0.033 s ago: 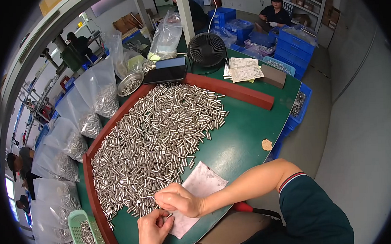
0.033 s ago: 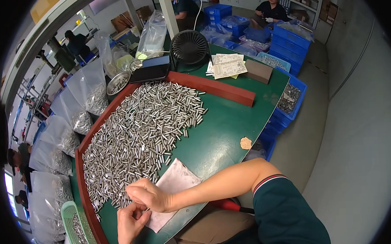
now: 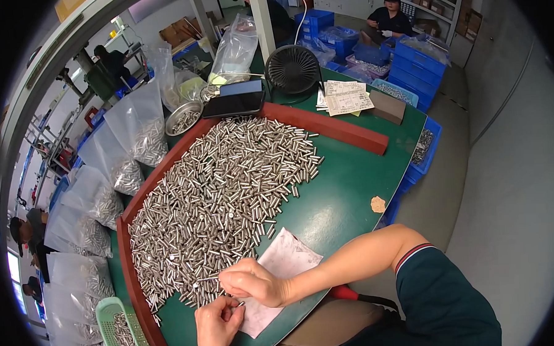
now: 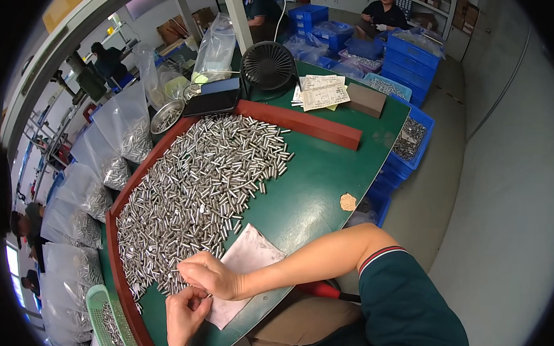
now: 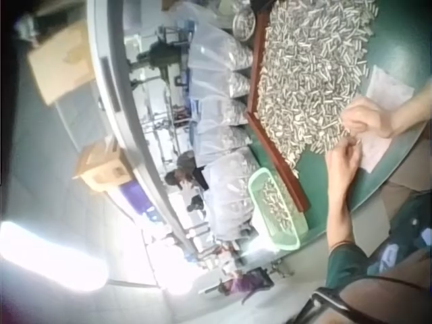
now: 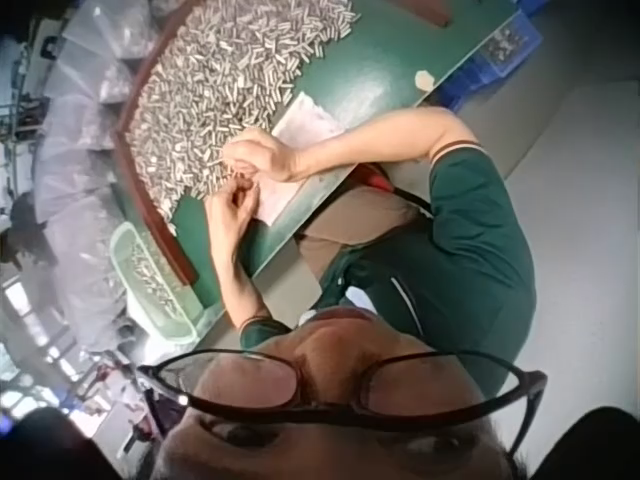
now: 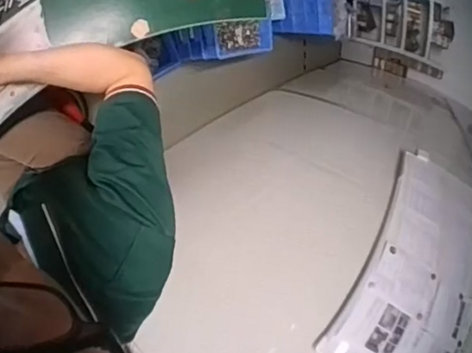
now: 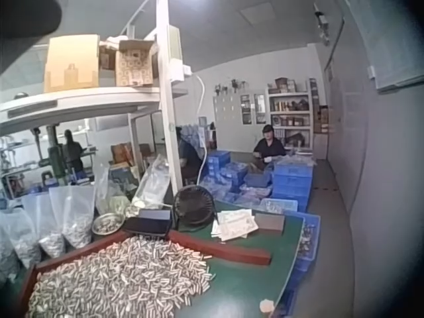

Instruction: Inspecting small metal pins and sorting them into a basket at a factory workbench.

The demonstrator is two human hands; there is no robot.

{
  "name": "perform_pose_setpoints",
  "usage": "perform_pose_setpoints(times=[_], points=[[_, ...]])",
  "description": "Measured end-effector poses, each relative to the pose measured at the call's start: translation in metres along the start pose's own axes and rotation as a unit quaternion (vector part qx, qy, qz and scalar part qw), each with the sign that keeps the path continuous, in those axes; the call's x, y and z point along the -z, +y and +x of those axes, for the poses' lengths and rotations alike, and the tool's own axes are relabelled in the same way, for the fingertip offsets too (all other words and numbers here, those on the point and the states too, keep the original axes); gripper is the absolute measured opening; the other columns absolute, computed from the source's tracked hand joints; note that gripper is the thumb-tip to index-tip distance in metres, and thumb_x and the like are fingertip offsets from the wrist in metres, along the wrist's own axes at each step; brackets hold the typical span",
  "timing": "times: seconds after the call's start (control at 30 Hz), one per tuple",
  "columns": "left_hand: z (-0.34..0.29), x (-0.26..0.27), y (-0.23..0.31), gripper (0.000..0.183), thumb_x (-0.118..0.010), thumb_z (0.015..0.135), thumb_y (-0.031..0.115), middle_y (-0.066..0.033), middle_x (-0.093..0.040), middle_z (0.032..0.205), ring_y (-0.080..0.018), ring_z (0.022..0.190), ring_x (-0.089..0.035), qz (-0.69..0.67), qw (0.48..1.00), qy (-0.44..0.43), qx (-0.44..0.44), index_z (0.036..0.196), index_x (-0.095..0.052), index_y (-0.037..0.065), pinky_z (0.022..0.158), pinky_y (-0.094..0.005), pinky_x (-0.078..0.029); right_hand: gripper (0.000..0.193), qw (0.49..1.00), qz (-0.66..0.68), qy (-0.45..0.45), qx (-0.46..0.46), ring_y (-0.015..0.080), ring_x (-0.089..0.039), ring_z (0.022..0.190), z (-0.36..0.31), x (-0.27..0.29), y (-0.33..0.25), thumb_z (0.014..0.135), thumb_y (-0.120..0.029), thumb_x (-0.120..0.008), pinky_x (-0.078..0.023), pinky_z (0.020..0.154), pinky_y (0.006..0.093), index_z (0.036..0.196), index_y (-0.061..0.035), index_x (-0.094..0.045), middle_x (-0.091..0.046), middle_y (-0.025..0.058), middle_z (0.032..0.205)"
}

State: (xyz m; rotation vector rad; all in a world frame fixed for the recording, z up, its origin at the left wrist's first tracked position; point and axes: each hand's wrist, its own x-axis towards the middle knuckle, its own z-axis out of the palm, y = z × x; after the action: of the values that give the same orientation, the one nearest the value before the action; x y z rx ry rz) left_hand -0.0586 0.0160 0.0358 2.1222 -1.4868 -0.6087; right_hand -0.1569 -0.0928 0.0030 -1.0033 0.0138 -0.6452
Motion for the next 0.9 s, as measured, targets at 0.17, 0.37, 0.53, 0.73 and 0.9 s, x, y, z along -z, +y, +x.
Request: perform_pose_setpoints(times=[0.17, 0.37, 0.53, 0.73, 0.9], points=[[-0.001, -0.009, -0.005, 0.009, -0.066, 0.064, 0.003, -0.0052, -0.05, 0.047, -0.0092, 0.041, -0.045, -0.001, 0.999, 0.036, -0.008, 0.067, -0.06, -0.003, 0.042, -0.0232, -0.036, 0.031, 0.998, 0.037, 0.007, -0.055, 0.0057, -0.025, 0.047, 0.0, 0.004, 0.002, 0.083, -0.016, -0.035, -0.023, 0.044, 0.022, 0.054, -0.0088, -0.029, -0.029, -0.0032, 0.052], [0.004, -0.005, -0.018, 0.008, -0.066, 0.067, 0.007, -0.0099, -0.048, 0.047, -0.021, 0.04, -0.047, 0.012, 0.999, 0.023, 0.019, 0.067, -0.06, 0.002, 0.041, -0.0302, -0.037, 0.031, 0.996, 0.045, 0.042, -0.065, 0.0074, -0.027, 0.044, 0.01, 0.006, 0.002, 0.081, -0.016, -0.034, -0.021, 0.041, 0.0225, 0.052, -0.0093, -0.029, -0.031, -0.0008, 0.049], [0.011, -0.003, -0.026, 0.007, -0.064, 0.068, 0.009, -0.0093, -0.049, 0.048, -0.025, 0.043, -0.05, -0.016, 1.0, 0.002, 0.004, 0.067, -0.058, 0.004, 0.043, -0.0333, -0.039, 0.034, 0.991, 0.088, 0.028, -0.092, 0.0083, -0.019, 0.04, 0.011, 0.01, 0.0, 0.083, -0.019, -0.034, -0.017, 0.04, 0.0246, 0.05, -0.01, -0.028, -0.026, -0.0015, 0.043], [0.004, -0.002, -0.028, 0.008, -0.063, 0.068, 0.008, -0.0092, -0.049, 0.048, -0.0249, 0.043, -0.051, -0.023, 1.0, -0.004, 0.018, 0.066, -0.058, 0.003, 0.044, -0.0335, -0.039, 0.035, 0.991, 0.1, 0.017, -0.09, 0.0084, -0.019, 0.04, 0.007, 0.004, 0.009, 0.083, -0.021, -0.034, -0.018, 0.04, 0.0248, 0.051, -0.0098, -0.029, -0.027, -0.0014, 0.043], [0.005, -0.004, -0.026, 0.008, -0.063, 0.068, 0.008, -0.0099, -0.05, 0.048, -0.0257, 0.044, -0.051, -0.029, 1.0, 0.004, 0.005, 0.066, -0.058, 0.003, 0.044, -0.0333, -0.04, 0.036, 0.992, 0.083, 0.017, -0.092, 0.0086, -0.02, 0.039, 0.006, 0.003, 0.01, 0.084, -0.022, -0.034, -0.019, 0.041, 0.0249, 0.051, -0.0099, -0.029, -0.028, -0.0013, 0.043]])
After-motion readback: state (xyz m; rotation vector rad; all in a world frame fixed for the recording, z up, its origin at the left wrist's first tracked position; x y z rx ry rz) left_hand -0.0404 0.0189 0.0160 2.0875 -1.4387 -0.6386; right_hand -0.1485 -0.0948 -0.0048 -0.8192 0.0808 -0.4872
